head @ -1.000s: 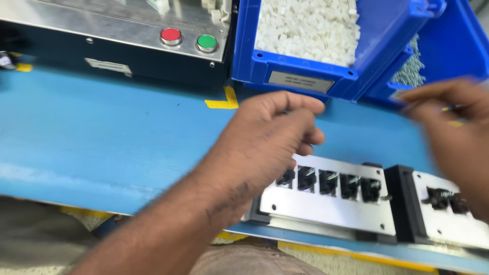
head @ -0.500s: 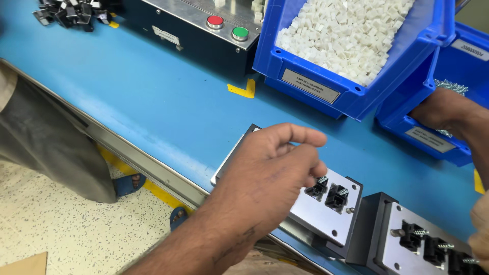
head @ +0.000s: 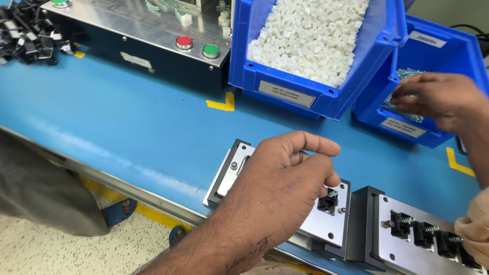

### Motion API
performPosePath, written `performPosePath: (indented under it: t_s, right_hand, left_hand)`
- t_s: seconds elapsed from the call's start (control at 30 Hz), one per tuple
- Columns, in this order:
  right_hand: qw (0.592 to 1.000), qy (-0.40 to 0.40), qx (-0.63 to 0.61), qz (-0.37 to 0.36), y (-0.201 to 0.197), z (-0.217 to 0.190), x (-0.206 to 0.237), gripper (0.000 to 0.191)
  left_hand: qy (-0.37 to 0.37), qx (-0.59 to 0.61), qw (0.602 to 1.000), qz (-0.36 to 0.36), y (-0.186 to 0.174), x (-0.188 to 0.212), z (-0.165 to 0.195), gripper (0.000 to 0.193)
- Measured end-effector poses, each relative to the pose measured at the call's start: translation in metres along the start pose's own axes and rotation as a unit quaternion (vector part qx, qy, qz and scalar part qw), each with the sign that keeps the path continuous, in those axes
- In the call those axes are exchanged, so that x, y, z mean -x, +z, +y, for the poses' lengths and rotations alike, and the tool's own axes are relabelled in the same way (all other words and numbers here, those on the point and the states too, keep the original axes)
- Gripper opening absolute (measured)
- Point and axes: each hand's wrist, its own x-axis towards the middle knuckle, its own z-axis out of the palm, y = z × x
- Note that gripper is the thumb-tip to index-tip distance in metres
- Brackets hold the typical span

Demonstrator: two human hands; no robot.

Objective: The person assembles small black switch components on metal fixture plates at a factory workbench. They pick metal springs from a blue bin, insert a spring into each switch body, then press white plastic caps onto the assembled switches, filling the plates one position at a time.

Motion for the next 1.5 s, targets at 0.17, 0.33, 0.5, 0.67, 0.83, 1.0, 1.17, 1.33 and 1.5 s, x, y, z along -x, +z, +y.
performPosePath:
  t_s: [0.17, 0.33, 0.5, 0.67, 0.83, 1.0, 1.17, 1.33, 1.5]
  right_hand:
    - [0.997, -0.013, -0.041, 0.07, -0.033, -0.033, 0.027, 0.015]
    - [0.994, -0.024, -0.081, 0.067, -0.027, -0.084, 0.105, 0.013]
    - [0.968, -0.054, -0.243, -0.025, 0.049, -0.107, 0.205, 0.01]
    - [0.965, 0.01, -0.261, -0.021, 0.107, -0.138, 0.254, 0.01]
    - [0.97, 0.047, -0.238, -0.001, 0.125, -0.156, 0.269, 0.011]
    - [0.987, -0.012, -0.152, 0.045, 0.136, -0.158, 0.278, 0.015]
    - [0.99, -0.109, -0.022, 0.087, 0.148, -0.157, 0.29, 0.021]
    - [0.987, -0.068, -0.091, 0.111, 0.155, -0.16, 0.29, 0.018]
    - [0.968, -0.036, -0.242, 0.055, 0.159, -0.165, 0.291, 0.014]
  left_hand:
    - [0.046, -0.001, 0.999, -0.012, -0.01, -0.006, 0.002, 0.035]
    - [0.173, -0.095, 0.98, 0.004, -0.02, -0.011, 0.017, 0.032]
    - [0.494, -0.24, 0.832, 0.075, -0.041, -0.009, 0.031, 0.035]
    - [0.489, -0.385, 0.777, 0.097, -0.067, -0.012, 0.038, 0.026]
    - [0.415, -0.461, 0.781, 0.076, -0.086, -0.007, 0.037, 0.022]
    - [0.344, -0.49, 0.799, 0.051, -0.09, -0.003, 0.041, 0.021]
    - [0.216, -0.293, 0.931, -0.014, -0.097, -0.001, 0.038, 0.031]
    - [0.151, -0.105, 0.98, -0.075, -0.098, -0.005, 0.032, 0.03]
    - [0.225, -0.096, 0.969, -0.024, -0.097, 0.003, 0.024, 0.03]
